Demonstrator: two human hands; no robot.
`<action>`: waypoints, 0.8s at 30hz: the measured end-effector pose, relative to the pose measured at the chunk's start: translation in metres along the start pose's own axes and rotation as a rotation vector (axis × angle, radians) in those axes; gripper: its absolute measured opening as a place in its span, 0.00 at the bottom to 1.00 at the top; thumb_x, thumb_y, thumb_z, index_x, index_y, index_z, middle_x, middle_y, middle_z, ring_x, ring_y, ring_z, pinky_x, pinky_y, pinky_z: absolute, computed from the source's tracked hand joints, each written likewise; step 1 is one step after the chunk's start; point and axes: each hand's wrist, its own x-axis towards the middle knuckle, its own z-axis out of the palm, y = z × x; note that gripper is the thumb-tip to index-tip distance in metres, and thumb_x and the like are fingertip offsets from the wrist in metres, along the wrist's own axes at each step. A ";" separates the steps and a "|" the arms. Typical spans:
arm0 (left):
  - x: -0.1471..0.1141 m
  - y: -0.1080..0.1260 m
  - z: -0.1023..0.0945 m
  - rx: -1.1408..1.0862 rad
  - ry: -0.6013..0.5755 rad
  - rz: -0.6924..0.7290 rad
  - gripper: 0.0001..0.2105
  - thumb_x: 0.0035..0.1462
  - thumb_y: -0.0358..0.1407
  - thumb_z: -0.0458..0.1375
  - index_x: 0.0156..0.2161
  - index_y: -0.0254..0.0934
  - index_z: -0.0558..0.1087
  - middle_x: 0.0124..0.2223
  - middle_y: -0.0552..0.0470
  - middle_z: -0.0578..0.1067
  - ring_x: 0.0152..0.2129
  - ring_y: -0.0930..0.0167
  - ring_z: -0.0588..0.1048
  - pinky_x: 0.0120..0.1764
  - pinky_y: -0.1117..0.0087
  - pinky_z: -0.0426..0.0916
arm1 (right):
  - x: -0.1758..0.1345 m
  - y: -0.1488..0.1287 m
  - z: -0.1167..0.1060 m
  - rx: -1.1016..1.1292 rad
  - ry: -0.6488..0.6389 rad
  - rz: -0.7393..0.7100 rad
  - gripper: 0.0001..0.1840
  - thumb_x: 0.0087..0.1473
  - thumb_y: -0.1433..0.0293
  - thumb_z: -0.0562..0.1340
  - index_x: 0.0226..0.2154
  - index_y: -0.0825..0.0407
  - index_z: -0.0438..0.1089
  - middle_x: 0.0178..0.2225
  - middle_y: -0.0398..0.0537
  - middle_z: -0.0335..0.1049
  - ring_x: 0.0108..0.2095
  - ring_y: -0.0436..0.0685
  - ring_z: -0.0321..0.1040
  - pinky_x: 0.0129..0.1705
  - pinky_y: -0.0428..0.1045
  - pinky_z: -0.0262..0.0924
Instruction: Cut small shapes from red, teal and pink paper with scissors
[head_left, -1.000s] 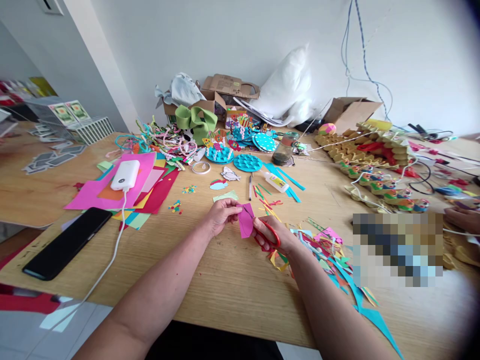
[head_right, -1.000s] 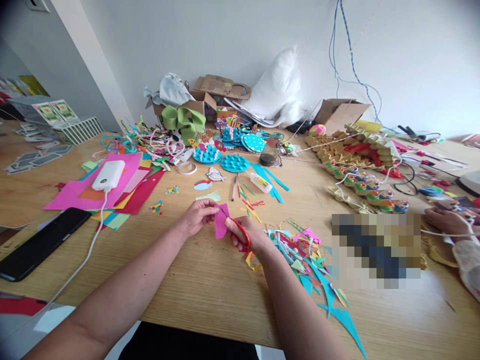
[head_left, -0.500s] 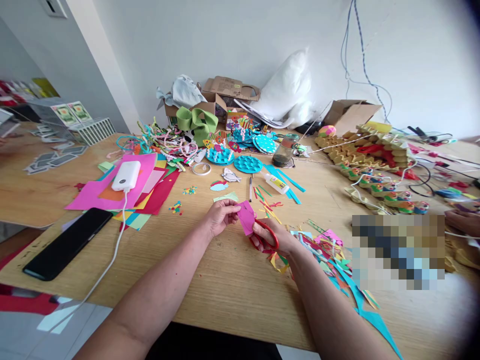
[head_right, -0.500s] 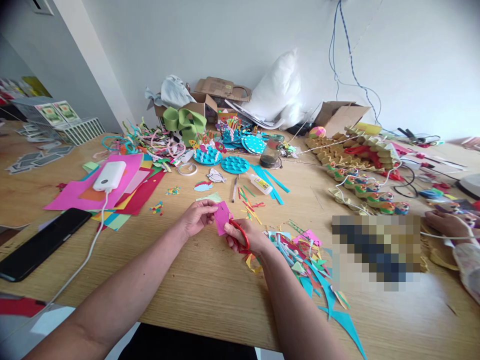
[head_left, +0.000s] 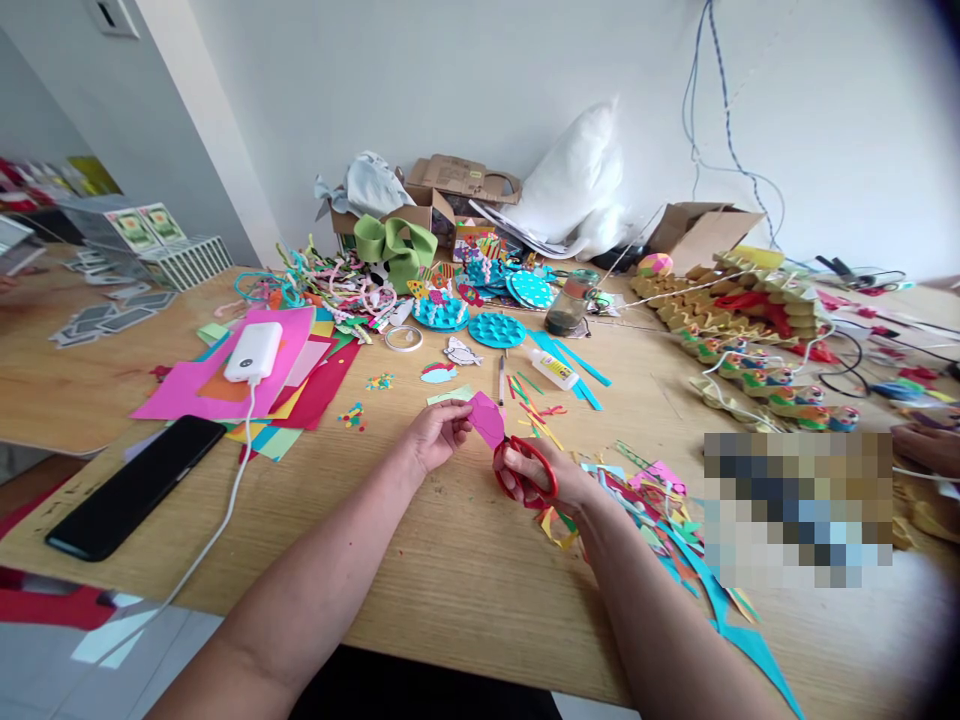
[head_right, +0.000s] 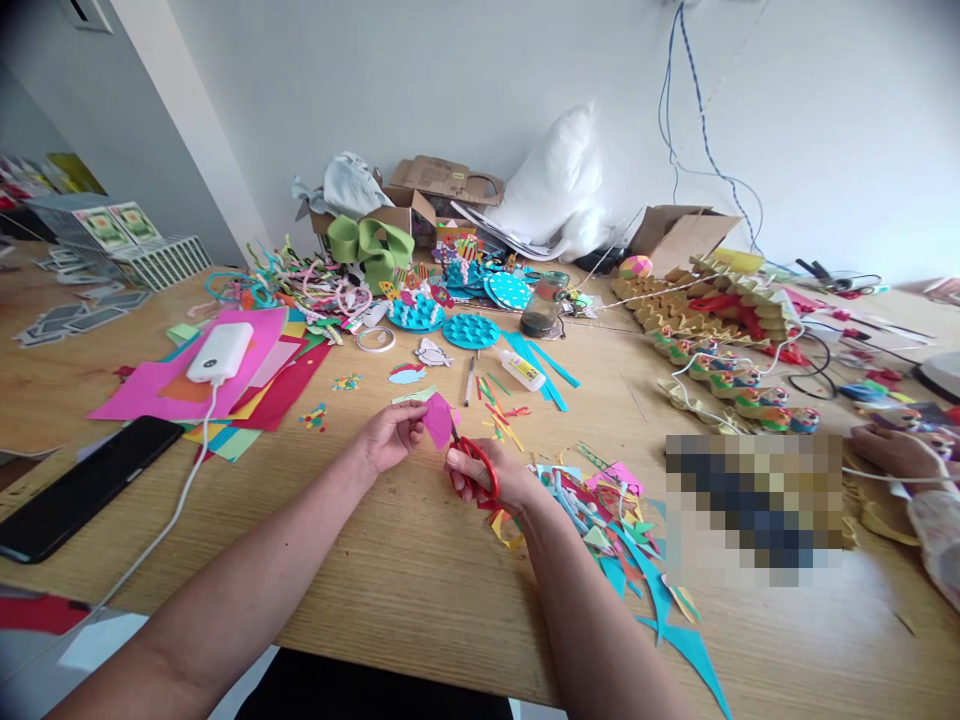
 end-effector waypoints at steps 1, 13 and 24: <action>0.000 0.000 0.000 0.002 -0.001 0.002 0.04 0.49 0.22 0.59 0.28 0.31 0.71 0.21 0.55 0.72 0.14 0.81 0.69 0.17 0.83 0.62 | 0.000 -0.001 0.001 -0.011 0.003 0.015 0.28 0.44 0.46 0.64 0.22 0.55 0.64 0.15 0.40 0.63 0.13 0.43 0.54 0.13 0.40 0.44; -0.006 -0.003 0.005 0.142 -0.064 0.050 0.07 0.44 0.25 0.62 0.29 0.31 0.69 0.21 0.54 0.73 0.15 0.78 0.72 0.18 0.81 0.64 | 0.004 0.000 0.000 -0.066 0.029 0.111 0.21 0.36 0.58 0.71 0.23 0.55 0.64 0.16 0.38 0.64 0.14 0.44 0.57 0.15 0.40 0.48; -0.009 -0.006 0.006 0.244 -0.153 0.065 0.10 0.41 0.28 0.65 0.28 0.33 0.66 0.21 0.53 0.74 0.15 0.75 0.73 0.20 0.78 0.67 | 0.004 0.000 0.000 -0.036 0.024 0.088 0.19 0.36 0.61 0.71 0.22 0.55 0.64 0.15 0.37 0.63 0.14 0.44 0.56 0.14 0.40 0.48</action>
